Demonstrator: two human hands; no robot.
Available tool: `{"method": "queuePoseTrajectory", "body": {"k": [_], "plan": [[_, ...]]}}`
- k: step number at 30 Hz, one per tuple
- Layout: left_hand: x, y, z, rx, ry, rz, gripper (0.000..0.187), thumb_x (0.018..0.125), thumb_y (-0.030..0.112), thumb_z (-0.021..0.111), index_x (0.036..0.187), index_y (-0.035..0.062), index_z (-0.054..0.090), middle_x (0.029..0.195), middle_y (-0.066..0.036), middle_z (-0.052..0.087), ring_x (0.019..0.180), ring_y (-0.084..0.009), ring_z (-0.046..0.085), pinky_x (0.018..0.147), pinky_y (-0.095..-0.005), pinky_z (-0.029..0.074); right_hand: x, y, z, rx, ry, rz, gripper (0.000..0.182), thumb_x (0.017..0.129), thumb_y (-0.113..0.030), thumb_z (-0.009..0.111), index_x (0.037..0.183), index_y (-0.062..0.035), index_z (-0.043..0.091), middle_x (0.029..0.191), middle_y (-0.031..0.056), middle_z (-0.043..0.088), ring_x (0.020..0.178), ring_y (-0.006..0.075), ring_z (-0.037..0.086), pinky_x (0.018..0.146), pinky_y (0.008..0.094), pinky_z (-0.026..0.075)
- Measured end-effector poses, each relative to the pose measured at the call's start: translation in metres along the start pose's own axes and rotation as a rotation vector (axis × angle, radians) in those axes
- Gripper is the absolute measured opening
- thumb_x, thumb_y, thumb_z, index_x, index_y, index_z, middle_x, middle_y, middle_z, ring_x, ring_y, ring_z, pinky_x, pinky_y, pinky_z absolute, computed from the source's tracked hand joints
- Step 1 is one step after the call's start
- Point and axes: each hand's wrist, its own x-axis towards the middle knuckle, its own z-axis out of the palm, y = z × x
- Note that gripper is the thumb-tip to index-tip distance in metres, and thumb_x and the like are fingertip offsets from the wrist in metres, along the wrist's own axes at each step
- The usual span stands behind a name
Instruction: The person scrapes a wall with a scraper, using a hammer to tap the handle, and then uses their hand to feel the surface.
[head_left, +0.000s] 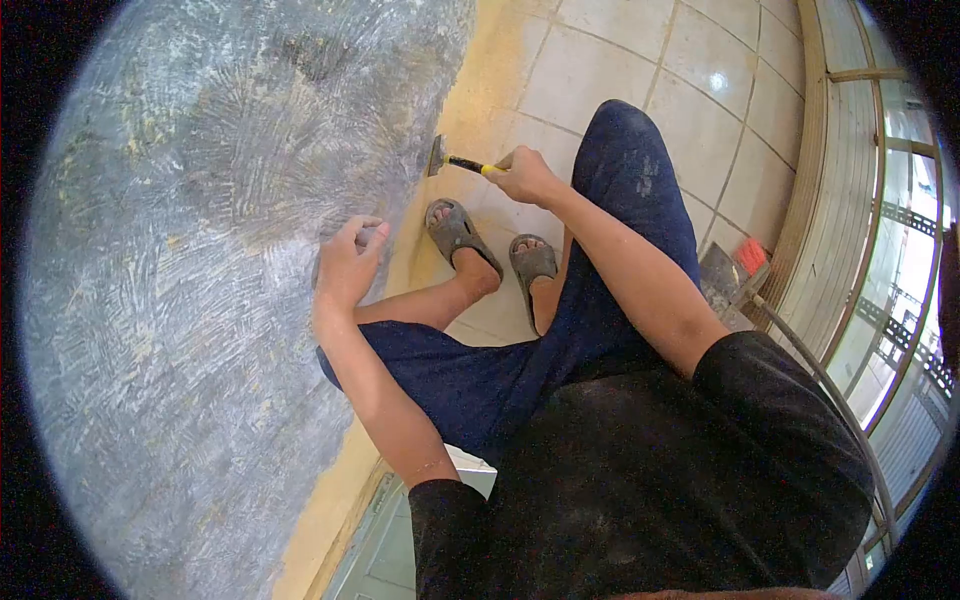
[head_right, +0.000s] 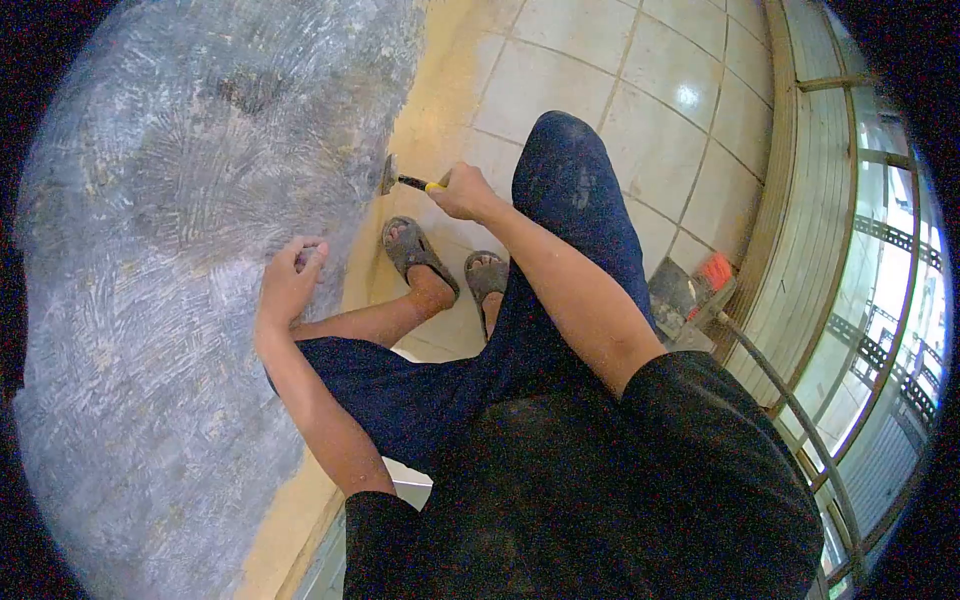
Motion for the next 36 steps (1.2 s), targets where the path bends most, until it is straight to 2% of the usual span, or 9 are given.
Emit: {"method": "queuePoseTrajectory", "body": {"k": [9,12,15,17,21,27,29,32,36], "plan": [[0.010,-0.021,-0.008,-0.011,-0.059,-0.108,0.035,0.092,0.036,0.064,0.111,0.0077,0.068,0.079,-0.014,0.067,0.073,-0.0279,0.064,0.071,-0.0395,0.050,0.004,0.003,-0.015,0.040,-0.023,0.029,0.038,0.085,-0.033,0.072,0.092,0.0038,0.074,0.071,0.0221,0.068,0.065,0.0268,0.067,0.065,0.0406,0.052],[0.010,-0.011,-0.011,0.035,-0.016,-0.062,0.034,0.092,0.036,0.063,0.112,0.0083,0.069,0.079,-0.014,0.067,0.074,-0.0276,0.064,0.071,-0.0391,0.050,0.014,0.003,-0.029,0.068,-0.144,0.103,0.037,0.085,-0.032,0.071,0.090,0.0042,0.074,0.069,0.0217,0.067,0.062,0.0270,0.065,0.065,0.0402,0.052],[0.017,0.015,-0.017,0.025,0.028,0.063,0.035,0.092,0.037,0.064,0.112,0.0089,0.069,0.079,-0.014,0.067,0.073,-0.0265,0.065,0.070,-0.0385,0.050,0.017,0.012,-0.013,0.008,-0.018,-0.050,0.037,0.084,-0.032,0.070,0.085,0.0041,0.074,0.067,0.0214,0.066,0.061,0.0268,0.065,0.065,0.0394,0.053],[0.015,0.033,-0.017,-0.037,-0.020,0.020,0.037,0.094,0.038,0.065,0.114,0.0073,0.067,0.079,-0.010,0.066,0.074,-0.0163,0.064,0.070,-0.0329,0.050,0.011,0.006,-0.009,-0.009,-0.042,0.032,0.037,0.082,-0.033,0.071,0.078,0.0038,0.073,0.069,0.0225,0.067,0.066,0.0306,0.068,0.068,0.0411,0.054],[0.016,0.041,-0.009,0.012,-0.025,0.040,0.037,0.094,0.039,0.065,0.113,0.0075,0.067,0.081,-0.009,0.067,0.072,-0.0160,0.065,0.069,-0.0330,0.050,0.014,0.015,0.008,-0.051,0.037,-0.057,0.035,0.082,-0.031,0.069,0.074,0.0035,0.071,0.074,0.0254,0.067,0.072,0.0356,0.069,0.070,0.0442,0.054],[0.024,0.027,0.003,-0.013,-0.057,0.023,0.036,0.093,0.037,0.066,0.113,0.0072,0.067,0.084,-0.009,0.068,0.069,-0.0160,0.067,0.066,-0.0322,0.052,0.020,0.015,0.041,-0.101,0.070,0.063,0.037,0.082,-0.030,0.066,0.088,0.0069,0.071,0.090,0.0309,0.068,0.088,0.0425,0.070,0.081,0.0443,0.055],[0.029,0.014,0.006,-0.095,-0.055,-0.038,0.036,0.093,0.038,0.064,0.110,0.0064,0.069,0.076,-0.010,0.067,0.067,-0.0202,0.066,0.068,-0.0368,0.050,0.007,0.001,0.036,-0.133,0.081,0.016,0.037,0.083,-0.030,0.066,0.087,0.0063,0.071,0.089,0.0306,0.068,0.088,0.0418,0.070,0.080,0.0446,0.055],[0.035,-0.010,0.006,0.016,-0.067,-0.012,0.036,0.093,0.037,0.064,0.111,0.0060,0.068,0.078,-0.009,0.067,0.068,-0.0191,0.067,0.068,-0.0363,0.050,-0.015,-0.008,0.023,-0.109,0.103,-0.036,0.036,0.084,-0.030,0.066,0.086,0.0047,0.072,0.086,0.0296,0.068,0.087,0.0405,0.070,0.079,0.0454,0.055],[0.016,0.004,0.002,-0.027,-0.066,-0.039,0.036,0.093,0.037,0.064,0.112,0.0065,0.068,0.078,-0.009,0.066,0.069,-0.0189,0.068,0.068,-0.0362,0.051,-0.030,-0.009,0.003,-0.058,0.101,-0.113,0.035,0.085,-0.033,0.067,0.082,0.0017,0.074,0.081,0.0275,0.068,0.078,0.0395,0.069,0.075,0.0464,0.054]]}}
